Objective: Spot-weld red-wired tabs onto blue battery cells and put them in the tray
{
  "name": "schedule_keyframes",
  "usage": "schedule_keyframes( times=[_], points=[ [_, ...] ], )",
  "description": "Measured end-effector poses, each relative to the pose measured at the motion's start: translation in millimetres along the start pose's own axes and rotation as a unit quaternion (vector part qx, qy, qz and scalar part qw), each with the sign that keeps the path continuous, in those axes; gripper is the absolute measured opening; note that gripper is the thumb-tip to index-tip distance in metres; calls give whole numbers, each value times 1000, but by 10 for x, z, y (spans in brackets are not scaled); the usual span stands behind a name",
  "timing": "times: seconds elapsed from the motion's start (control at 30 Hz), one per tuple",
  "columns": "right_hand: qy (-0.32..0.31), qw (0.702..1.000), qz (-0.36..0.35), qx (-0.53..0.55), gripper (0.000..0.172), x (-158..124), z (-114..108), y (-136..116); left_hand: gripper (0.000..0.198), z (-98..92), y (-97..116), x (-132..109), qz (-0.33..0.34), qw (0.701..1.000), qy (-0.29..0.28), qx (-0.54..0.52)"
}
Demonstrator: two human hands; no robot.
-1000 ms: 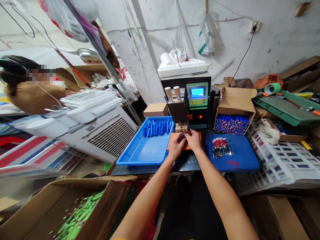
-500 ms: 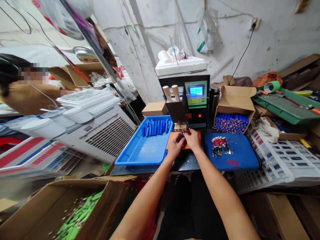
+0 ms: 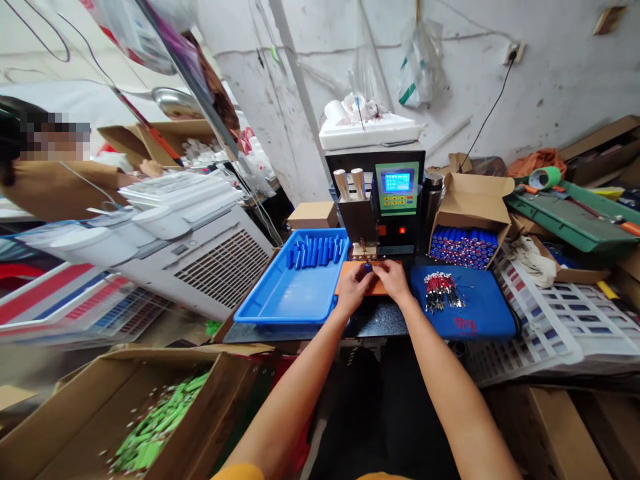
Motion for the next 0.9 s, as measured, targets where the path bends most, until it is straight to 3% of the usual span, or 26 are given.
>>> schedule_keyframes(
  times=[0.17,0.3,0.4,0.5,0.7,0.9],
  points=[
    [-19,999,-37,-30,27,-17,-23,11,22,3,-5,17,7,1000,2,17],
    [-14,999,-25,-21,31,-31,-40,0,26,-12,-51,42,-14,999,-17,-27],
    [-15,1000,-10,-7,33,-47,-58,-24,31,-131,-78,14,-33,998,18,-48],
    [-25,1000,-7,5,36,-56,-64,-39,27,-283,-76,-84,-8,999,54,5],
    [-29,999,18,30,40,-25,-59,44,13,-276,31,-248,112,980,10,164],
    [-57,998,-7,28,38,-46,-79,25,15,-187,50,-203,91,982,4,165]
  ],
)
Point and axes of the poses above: each hand's wrist, its own x-axis towards the middle knuckle, its own z-axis out of the palm, y = z × x, the point moved 3 cm from there along x, towards the middle knuckle, and after that the axes turned 13 degrees about y, right-handed, at the moved point
